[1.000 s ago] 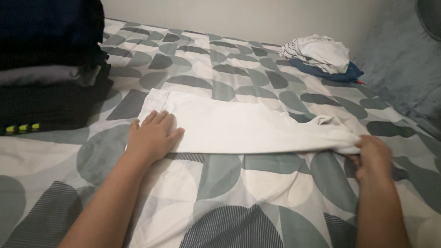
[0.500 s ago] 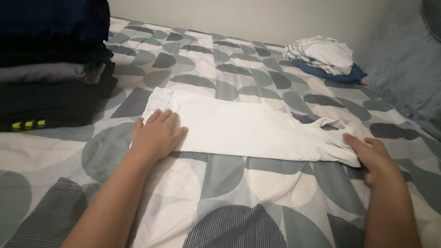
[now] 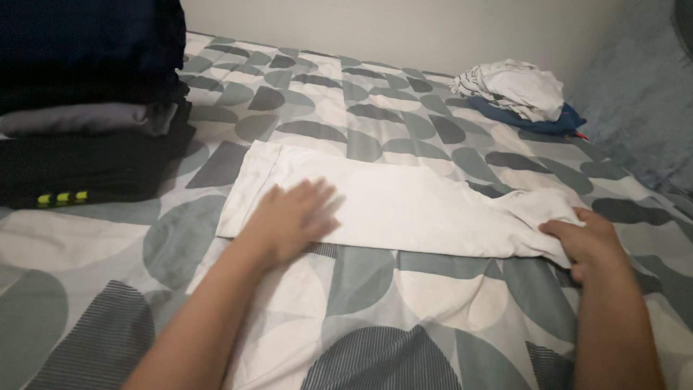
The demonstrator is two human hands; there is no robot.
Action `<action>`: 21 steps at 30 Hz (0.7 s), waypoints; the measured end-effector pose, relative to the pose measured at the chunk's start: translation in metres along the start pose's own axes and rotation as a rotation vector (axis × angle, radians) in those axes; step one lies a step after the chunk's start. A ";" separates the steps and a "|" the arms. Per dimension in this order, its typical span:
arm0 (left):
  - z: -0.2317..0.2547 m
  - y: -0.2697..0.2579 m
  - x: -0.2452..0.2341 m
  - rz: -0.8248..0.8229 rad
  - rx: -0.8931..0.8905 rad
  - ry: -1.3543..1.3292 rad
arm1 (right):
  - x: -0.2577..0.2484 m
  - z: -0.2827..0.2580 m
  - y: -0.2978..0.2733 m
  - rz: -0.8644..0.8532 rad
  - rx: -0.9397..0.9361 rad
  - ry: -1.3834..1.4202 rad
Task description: The person folds a white t-shirt and a white tank top on a bed, smoothing and aligning each piece before stacking them. The person then picks up a striped button-up shirt, lays it flat, and begins folding it.
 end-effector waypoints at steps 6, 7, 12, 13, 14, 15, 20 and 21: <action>0.006 -0.007 -0.004 -0.087 -0.048 -0.014 | -0.001 -0.007 -0.012 -0.213 -0.050 0.146; 0.006 -0.007 -0.004 -0.086 -0.051 -0.015 | -0.001 -0.010 -0.016 -0.232 -0.048 0.028; 0.003 -0.005 -0.002 -0.099 -0.067 -0.030 | -0.003 -0.021 -0.033 -0.328 0.058 -0.274; 0.003 -0.005 -0.001 -0.095 -0.066 -0.029 | -0.002 -0.021 -0.034 -0.345 0.052 -0.264; 0.004 -0.005 -0.001 -0.090 -0.065 -0.029 | -0.002 -0.020 -0.033 -0.363 0.045 -0.254; 0.004 -0.005 -0.001 -0.084 -0.066 -0.028 | 0.000 -0.019 -0.031 -0.381 0.036 -0.244; 0.002 -0.005 -0.002 -0.094 -0.075 -0.042 | 0.004 -0.027 -0.014 -0.148 -0.253 -0.174; 0.002 -0.004 -0.001 -0.098 -0.075 -0.042 | 0.004 -0.030 -0.013 -0.043 -0.310 -0.216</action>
Point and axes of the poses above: each hand's wrist, its own y-axis towards the middle knuckle, its own x-axis out of the palm, z = x × y, the point moved 2 cm from there along y, towards the middle knuckle, and after that the axes turned 6 degrees about -x, right-handed, at the moved point
